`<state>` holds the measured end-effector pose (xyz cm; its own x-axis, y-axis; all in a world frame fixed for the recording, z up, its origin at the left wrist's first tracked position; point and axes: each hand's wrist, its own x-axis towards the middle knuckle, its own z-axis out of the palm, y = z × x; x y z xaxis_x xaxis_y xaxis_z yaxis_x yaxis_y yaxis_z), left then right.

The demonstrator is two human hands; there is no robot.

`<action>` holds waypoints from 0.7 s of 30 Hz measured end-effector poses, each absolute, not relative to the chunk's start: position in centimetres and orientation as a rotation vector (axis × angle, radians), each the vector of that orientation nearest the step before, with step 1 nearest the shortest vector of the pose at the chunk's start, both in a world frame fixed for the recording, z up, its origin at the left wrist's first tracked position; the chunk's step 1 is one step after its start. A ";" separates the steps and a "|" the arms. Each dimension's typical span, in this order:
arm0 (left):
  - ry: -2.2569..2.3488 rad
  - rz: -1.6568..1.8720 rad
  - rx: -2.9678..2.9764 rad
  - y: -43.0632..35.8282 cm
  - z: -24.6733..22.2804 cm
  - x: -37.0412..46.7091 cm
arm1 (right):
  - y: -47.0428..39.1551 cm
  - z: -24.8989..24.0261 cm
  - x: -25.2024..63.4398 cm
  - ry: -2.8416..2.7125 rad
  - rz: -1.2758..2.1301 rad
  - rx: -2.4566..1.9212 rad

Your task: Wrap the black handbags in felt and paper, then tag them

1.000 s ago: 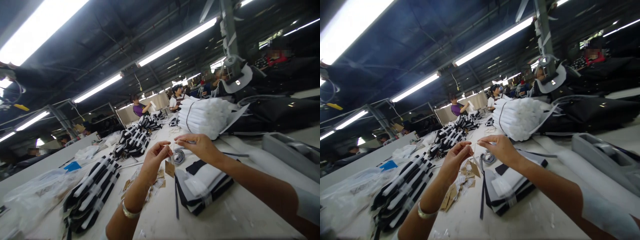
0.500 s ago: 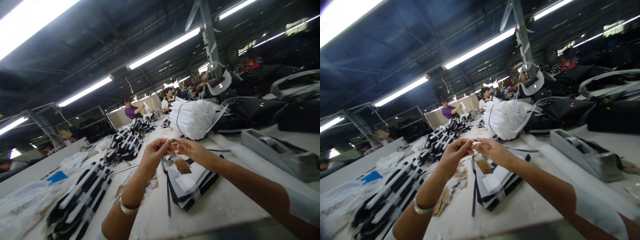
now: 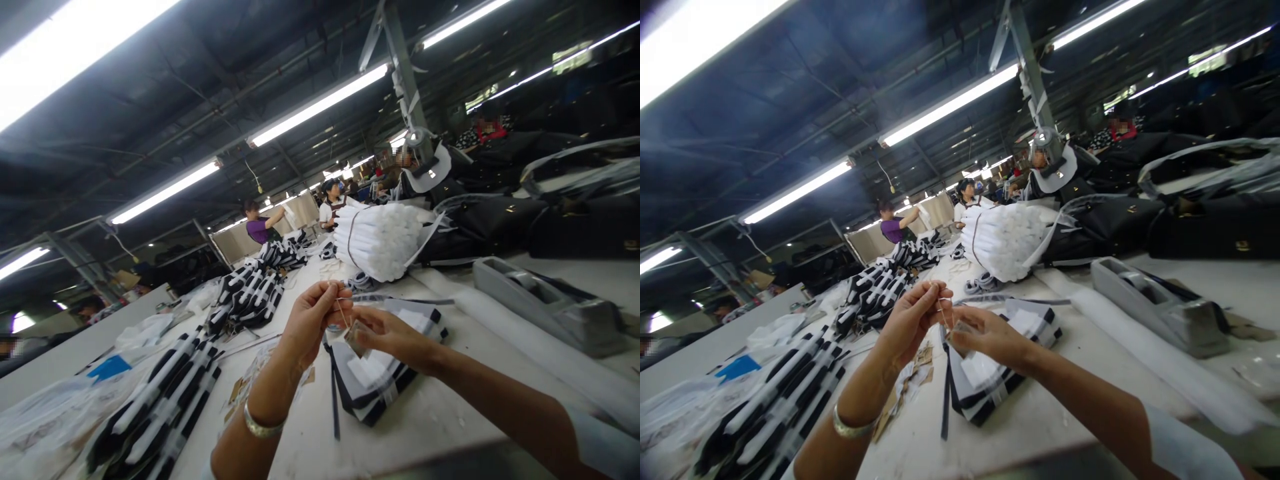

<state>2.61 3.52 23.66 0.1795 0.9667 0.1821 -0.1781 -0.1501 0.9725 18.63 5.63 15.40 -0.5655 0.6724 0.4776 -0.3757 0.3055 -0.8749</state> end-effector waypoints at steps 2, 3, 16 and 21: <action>0.846 1.264 1.263 3.6 23.3 2.7 | 5.6 15.4 18.4 -1.637 1.331 -0.300; 0.835 1.271 1.241 3.7 23.1 2.8 | 5.6 15.3 18.3 -1.622 1.282 -0.331; 0.968 1.324 0.983 7.4 15.6 -3.4 | 9.7 12.7 17.3 -1.459 1.549 -0.823; 1.206 1.357 0.836 9.4 9.0 -7.8 | 14.2 11.4 16.1 -1.663 1.473 -1.063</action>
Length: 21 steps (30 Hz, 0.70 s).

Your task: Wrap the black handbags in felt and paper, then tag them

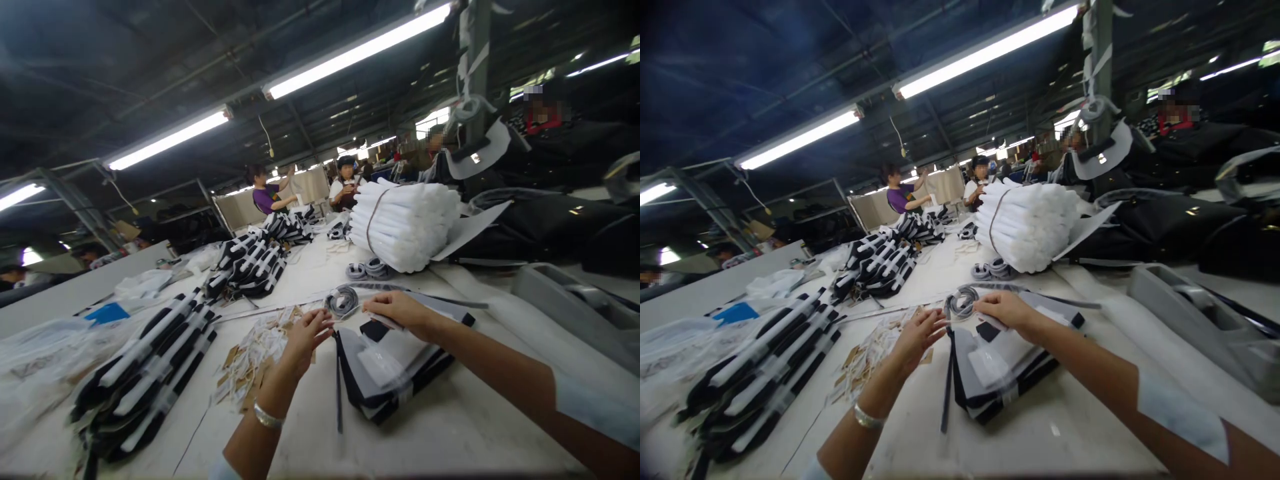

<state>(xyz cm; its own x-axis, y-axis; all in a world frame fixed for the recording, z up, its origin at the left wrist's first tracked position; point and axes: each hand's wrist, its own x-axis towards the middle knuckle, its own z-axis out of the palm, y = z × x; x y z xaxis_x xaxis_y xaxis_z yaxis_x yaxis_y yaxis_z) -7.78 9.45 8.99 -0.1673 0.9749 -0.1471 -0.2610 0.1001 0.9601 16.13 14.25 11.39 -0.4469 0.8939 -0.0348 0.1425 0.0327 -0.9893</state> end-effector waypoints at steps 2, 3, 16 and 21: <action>1.289 1.385 0.761 10.0 6.6 -9.0 | 16.2 10.9 15.5 -1.734 1.428 -1.151; 1.315 1.386 0.725 10.2 5.6 -9.4 | 17.0 10.7 15.1 -1.776 1.401 -1.196; 1.107 1.125 0.702 14.6 0.7 -8.4 | 21.0 9.2 9.5 -2.218 1.136 -1.438; 1.045 1.081 0.867 14.8 1.4 -8.1 | 21.2 8.6 8.2 -2.308 1.122 -1.394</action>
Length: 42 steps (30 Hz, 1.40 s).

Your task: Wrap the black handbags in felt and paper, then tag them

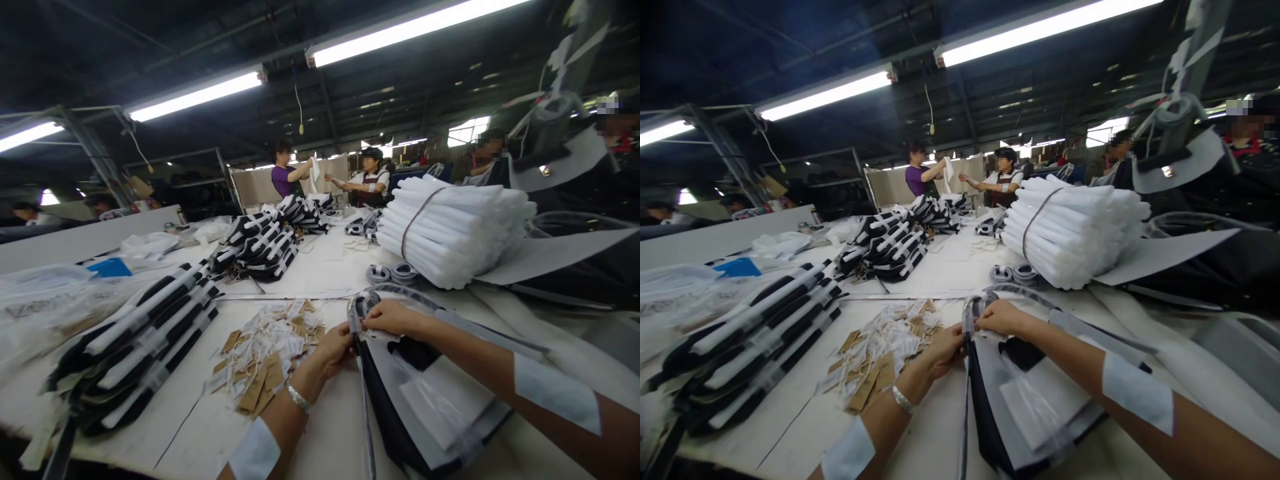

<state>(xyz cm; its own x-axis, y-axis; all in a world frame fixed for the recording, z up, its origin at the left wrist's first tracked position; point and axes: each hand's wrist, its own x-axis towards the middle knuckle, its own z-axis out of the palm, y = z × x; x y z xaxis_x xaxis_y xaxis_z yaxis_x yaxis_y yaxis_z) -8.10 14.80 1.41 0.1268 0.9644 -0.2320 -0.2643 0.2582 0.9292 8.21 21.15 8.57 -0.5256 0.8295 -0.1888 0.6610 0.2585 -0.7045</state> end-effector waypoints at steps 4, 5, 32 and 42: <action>1.093 1.047 0.998 14.3 1.6 -8.4 | 21.2 8.3 7.8 -2.370 1.119 -1.333; 1.125 1.043 1.028 14.1 1.5 -8.7 | 21.2 8.2 7.8 -2.385 1.113 -1.320; 1.004 1.598 0.539 7.0 1.9 -9.7 | 16.4 8.1 7.0 -2.169 1.296 -0.871; 1.148 1.682 0.678 7.1 1.3 -9.9 | 16.2 7.4 5.6 -2.188 1.256 -0.747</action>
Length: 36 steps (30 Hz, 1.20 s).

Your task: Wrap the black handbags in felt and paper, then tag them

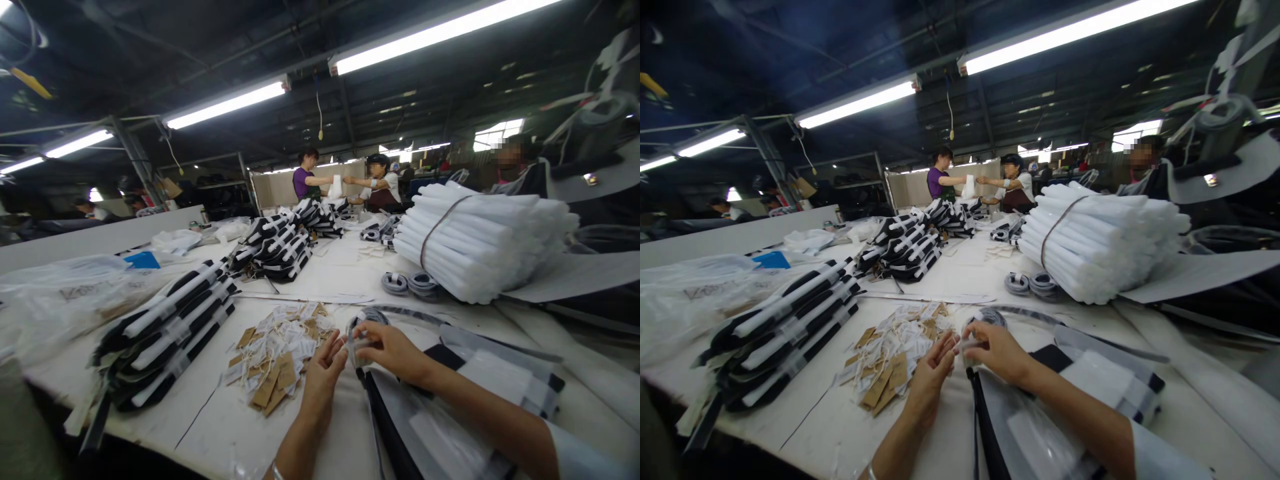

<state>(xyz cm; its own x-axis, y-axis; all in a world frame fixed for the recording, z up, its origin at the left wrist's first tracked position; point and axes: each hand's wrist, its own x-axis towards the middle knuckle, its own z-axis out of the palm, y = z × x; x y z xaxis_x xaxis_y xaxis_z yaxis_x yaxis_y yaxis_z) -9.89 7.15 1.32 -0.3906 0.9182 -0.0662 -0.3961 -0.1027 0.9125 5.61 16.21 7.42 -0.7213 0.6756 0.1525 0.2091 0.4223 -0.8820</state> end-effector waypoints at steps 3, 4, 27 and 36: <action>1.147 1.689 0.669 7.3 1.1 -10.1 | 16.2 7.0 5.1 -2.176 1.278 -0.728; 1.142 1.694 0.654 7.3 1.0 -10.2 | 16.3 6.8 5.0 -2.145 1.305 -0.732; 1.208 1.601 0.684 7.0 0.8 -10.2 | 16.3 5.2 4.6 -1.889 1.645 -0.780; 1.219 1.594 0.898 7.1 1.6 -9.9 | 16.0 5.6 4.2 -2.425 1.013 -0.839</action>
<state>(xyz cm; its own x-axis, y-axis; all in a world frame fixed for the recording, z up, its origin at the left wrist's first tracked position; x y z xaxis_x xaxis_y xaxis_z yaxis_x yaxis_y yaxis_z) -9.93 7.06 1.60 -0.3228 0.9462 0.0214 -0.2274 -0.0995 0.9687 4.22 15.98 5.61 -0.7494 0.6525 0.1125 0.3786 0.5616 -0.7357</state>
